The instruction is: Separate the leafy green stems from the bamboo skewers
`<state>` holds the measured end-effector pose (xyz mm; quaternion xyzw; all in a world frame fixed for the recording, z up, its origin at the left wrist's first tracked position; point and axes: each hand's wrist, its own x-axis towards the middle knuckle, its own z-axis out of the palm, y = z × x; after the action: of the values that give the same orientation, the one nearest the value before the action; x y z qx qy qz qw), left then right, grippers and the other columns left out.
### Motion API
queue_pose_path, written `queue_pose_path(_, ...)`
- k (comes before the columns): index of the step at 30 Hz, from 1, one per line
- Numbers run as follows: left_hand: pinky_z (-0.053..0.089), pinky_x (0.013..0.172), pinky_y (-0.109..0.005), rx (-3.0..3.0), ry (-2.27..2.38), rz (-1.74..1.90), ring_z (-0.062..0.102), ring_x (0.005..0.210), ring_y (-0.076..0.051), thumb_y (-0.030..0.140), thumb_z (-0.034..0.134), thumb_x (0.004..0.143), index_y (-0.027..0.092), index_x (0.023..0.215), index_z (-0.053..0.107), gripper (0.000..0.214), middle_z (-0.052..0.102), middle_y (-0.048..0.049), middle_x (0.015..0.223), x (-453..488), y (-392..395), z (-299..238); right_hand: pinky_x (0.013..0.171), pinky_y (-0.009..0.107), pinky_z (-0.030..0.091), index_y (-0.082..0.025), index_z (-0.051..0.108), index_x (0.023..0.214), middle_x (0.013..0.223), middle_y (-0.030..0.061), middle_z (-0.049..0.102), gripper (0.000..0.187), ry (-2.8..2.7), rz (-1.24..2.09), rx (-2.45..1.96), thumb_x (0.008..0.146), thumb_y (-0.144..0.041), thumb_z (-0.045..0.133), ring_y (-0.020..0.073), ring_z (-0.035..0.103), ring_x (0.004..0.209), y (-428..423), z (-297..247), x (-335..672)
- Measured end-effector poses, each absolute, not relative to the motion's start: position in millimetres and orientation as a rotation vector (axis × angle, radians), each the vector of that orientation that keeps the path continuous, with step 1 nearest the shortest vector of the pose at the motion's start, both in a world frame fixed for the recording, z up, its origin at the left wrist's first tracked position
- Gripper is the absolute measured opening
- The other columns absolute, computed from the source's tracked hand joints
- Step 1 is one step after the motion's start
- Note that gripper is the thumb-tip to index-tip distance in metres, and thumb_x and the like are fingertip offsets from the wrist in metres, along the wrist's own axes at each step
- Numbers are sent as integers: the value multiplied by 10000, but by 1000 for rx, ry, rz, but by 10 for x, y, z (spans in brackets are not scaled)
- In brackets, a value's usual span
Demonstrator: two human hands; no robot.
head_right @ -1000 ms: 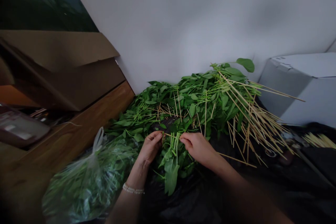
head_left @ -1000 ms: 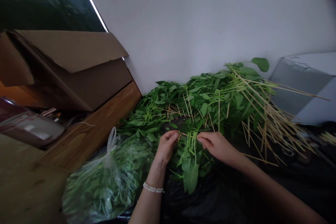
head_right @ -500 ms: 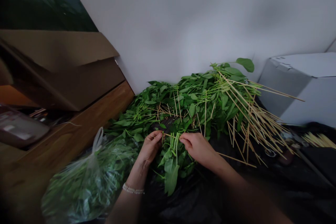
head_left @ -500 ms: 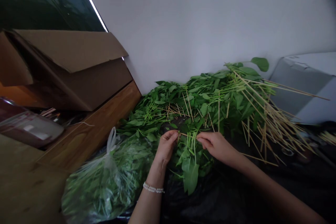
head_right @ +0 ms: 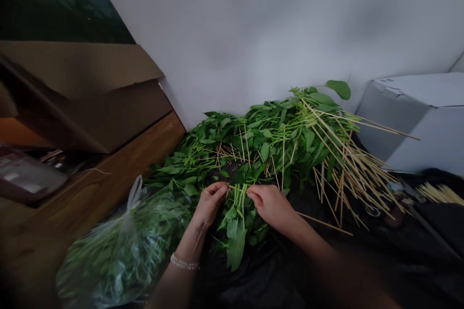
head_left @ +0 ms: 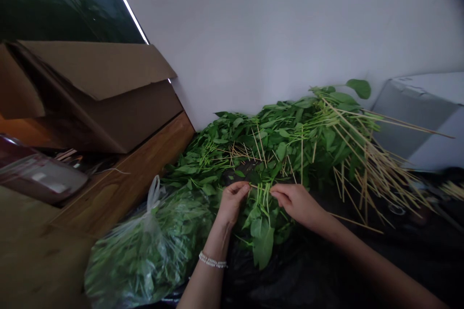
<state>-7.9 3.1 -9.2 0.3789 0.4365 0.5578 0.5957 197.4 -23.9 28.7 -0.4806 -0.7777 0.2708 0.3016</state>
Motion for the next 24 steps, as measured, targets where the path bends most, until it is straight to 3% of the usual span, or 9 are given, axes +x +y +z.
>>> queue_pose_path(12,446,700,-220,1042,1022,1241,570,649,-97,299,828,613,142,751,730,230,692,-20,721,-33,-21,-20,631,243,388,-215,665,842,717,14,650,284,-2057,738,-1271,904,-299,401,146,572,648,-217,274,1970)
queue_pose_path(24,452,667,-191,851,961,1269,587,649,-78,251,867,549,150,769,719,283,689,-3,721,-43,-1,-25,634,241,387,-208,667,858,713,8,649,272,-2054,730,-1264,906,-288,411,144,576,644,-218,311,1991)
